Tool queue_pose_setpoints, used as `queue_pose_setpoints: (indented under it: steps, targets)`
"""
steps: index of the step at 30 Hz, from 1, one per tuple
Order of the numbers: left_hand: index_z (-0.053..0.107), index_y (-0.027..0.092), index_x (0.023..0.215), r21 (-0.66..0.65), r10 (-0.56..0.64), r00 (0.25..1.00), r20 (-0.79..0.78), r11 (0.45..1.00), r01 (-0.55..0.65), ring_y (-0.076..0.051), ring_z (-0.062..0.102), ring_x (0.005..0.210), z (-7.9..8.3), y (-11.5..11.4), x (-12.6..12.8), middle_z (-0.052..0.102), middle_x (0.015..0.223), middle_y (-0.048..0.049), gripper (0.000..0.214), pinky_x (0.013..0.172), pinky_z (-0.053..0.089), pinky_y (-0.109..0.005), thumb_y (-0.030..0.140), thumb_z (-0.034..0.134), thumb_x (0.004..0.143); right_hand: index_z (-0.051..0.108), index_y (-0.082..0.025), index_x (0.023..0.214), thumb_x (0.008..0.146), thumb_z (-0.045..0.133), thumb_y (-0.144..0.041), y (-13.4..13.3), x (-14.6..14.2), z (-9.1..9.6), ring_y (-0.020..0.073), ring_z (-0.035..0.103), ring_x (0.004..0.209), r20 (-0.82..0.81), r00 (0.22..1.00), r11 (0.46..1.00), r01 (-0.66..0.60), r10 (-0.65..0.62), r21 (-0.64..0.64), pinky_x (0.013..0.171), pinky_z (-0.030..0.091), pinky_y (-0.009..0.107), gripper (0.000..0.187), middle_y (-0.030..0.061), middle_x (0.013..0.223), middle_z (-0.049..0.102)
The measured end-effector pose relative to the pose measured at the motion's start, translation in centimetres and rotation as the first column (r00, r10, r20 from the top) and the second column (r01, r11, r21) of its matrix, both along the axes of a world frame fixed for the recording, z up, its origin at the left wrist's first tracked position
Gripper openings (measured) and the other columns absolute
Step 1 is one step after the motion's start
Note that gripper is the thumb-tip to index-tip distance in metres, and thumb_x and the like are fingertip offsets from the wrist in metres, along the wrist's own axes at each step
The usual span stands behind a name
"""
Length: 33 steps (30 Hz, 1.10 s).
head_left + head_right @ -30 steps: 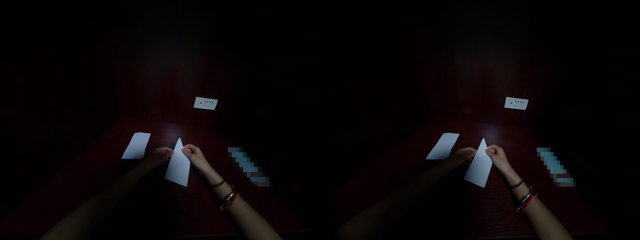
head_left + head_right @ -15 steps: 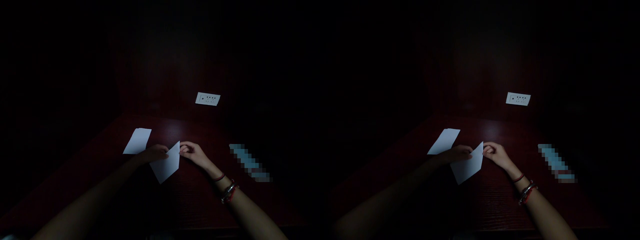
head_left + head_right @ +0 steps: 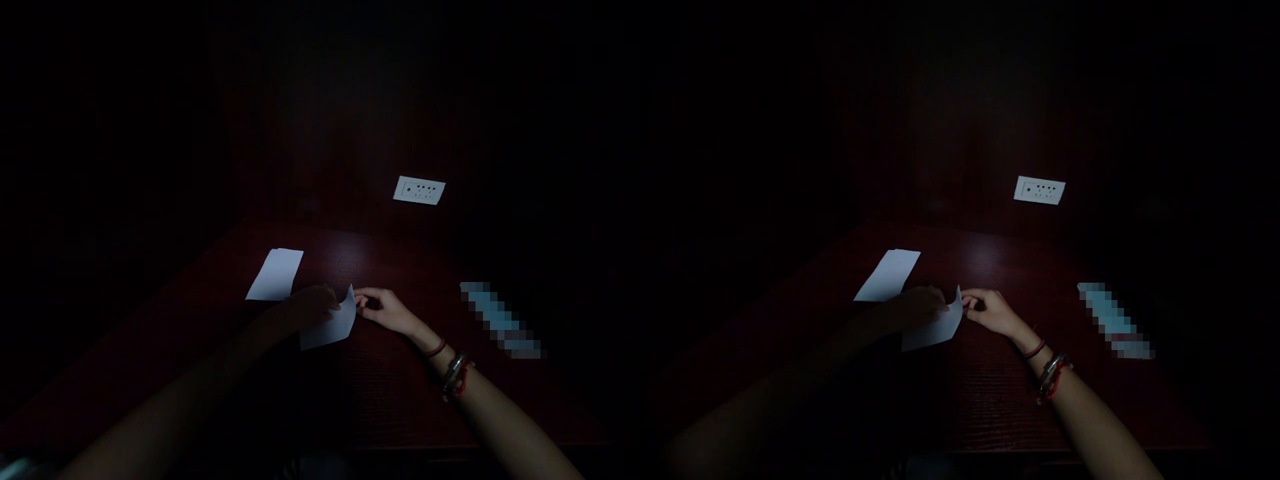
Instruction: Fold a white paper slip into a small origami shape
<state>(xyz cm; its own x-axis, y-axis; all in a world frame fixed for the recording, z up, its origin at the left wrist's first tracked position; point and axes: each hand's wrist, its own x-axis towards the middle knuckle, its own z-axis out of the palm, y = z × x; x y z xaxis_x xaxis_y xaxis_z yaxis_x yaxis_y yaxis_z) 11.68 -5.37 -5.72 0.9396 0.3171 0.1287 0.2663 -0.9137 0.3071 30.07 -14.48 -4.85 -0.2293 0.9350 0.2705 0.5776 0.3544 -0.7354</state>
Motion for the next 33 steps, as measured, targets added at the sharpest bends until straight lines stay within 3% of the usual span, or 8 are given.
queue_pose_setpoints:
  steps: [3, 7, 12, 16, 24, 33]
  targets:
    - [0.056, 0.021, 0.091, 0.004, -0.026, 1.0, 0.002, 1.0, 0.026, -0.016, 0.047, 0.085, -0.1, 0.1, -0.4, 0.052, 0.094, -0.0033, 0.025, 0.073, 0.034, -0.026, 0.015, 0.047, 0.068, 0.055, -0.014, 0.094, 0.069, 0.05, -0.026, 0.1, 0.0, -0.1, 0.0101, 0.051, 0.065, -0.03, 0.999, 0.999, 0.043, -0.044, -0.017, 0.061, 0.041, 0.022, 0.028, 0.0019, 0.076, 0.058]
    - [0.055, 0.021, 0.094, -0.011, -0.03, 0.999, 0.031, 0.999, 0.031, -0.015, 0.047, 0.085, 0.1, -0.1, -0.5, 0.051, 0.096, -0.0033, 0.028, 0.073, 0.034, -0.025, 0.016, 0.049, 0.067, 0.059, -0.016, 0.089, 0.07, 0.051, -0.026, -0.1, 0.0, 0.1, 0.0118, 0.053, 0.068, 0.073, 0.987, 0.987, 0.141, -0.147, 0.077, 0.064, 0.041, 0.024, 0.023, 0.0025, 0.074, 0.059]
    - [0.055, 0.019, 0.093, 0.06, -0.074, 0.997, 0.024, 0.996, 0.072, -0.015, 0.047, 0.085, 0.2, 0.0, -0.4, 0.052, 0.092, -0.0027, 0.025, 0.074, 0.034, -0.024, 0.019, 0.05, 0.068, 0.061, -0.018, 0.084, 0.074, 0.047, -0.021, -1.1, -0.5, 0.7, 0.0115, 0.054, 0.074, 0.18, 0.982, 0.974, -0.094, 0.056, 0.208, 0.07, 0.041, 0.024, 0.018, 0.0032, 0.082, 0.06]
    - [0.056, 0.019, 0.092, 0.109, -0.102, 0.995, -0.003, 0.989, 0.101, -0.015, 0.047, 0.082, 0.1, 0.1, -0.4, 0.053, 0.089, -0.0025, 0.023, 0.074, 0.034, -0.024, 0.021, 0.049, 0.07, 0.061, -0.019, 0.086, 0.075, 0.046, -0.019, -1.5, -0.9, 0.8, 0.0117, 0.053, 0.079, 0.266, 0.95, 0.945, -0.229, 0.165, 0.232, 0.074, 0.041, 0.026, 0.018, 0.0034, 0.086, 0.06]
    - [0.054, 0.018, 0.096, 0.139, -0.075, 0.997, 0.034, 0.988, 0.07, -0.014, 0.046, 0.086, -0.2, 0.0, -0.6, 0.053, 0.094, -0.0034, 0.027, 0.077, 0.034, -0.024, 0.021, 0.048, 0.07, 0.061, -0.018, 0.085, 0.076, 0.046, -0.02, -1.4, -0.7, 0.5, 0.0125, 0.052, 0.08, 0.333, 0.905, 0.922, -0.339, 0.264, 0.19, 0.075, 0.041, 0.027, 0.018, 0.0044, 0.086, 0.06]
    - [0.054, 0.017, 0.093, 0.103, 0.033, 0.999, -0.008, 0.994, -0.032, -0.013, 0.047, 0.088, 0.8, -1.0, -0.5, 0.054, 0.095, -0.0022, 0.025, 0.076, 0.035, -0.024, 0.018, 0.049, 0.068, 0.061, -0.016, 0.085, 0.076, 0.044, -0.016, -1.2, -0.5, 0.3, 0.0125, 0.051, 0.08, 0.359, 0.893, 0.92, -0.351, 0.272, 0.177, 0.074, 0.041, 0.027, 0.019, 0.0051, 0.083, 0.06]
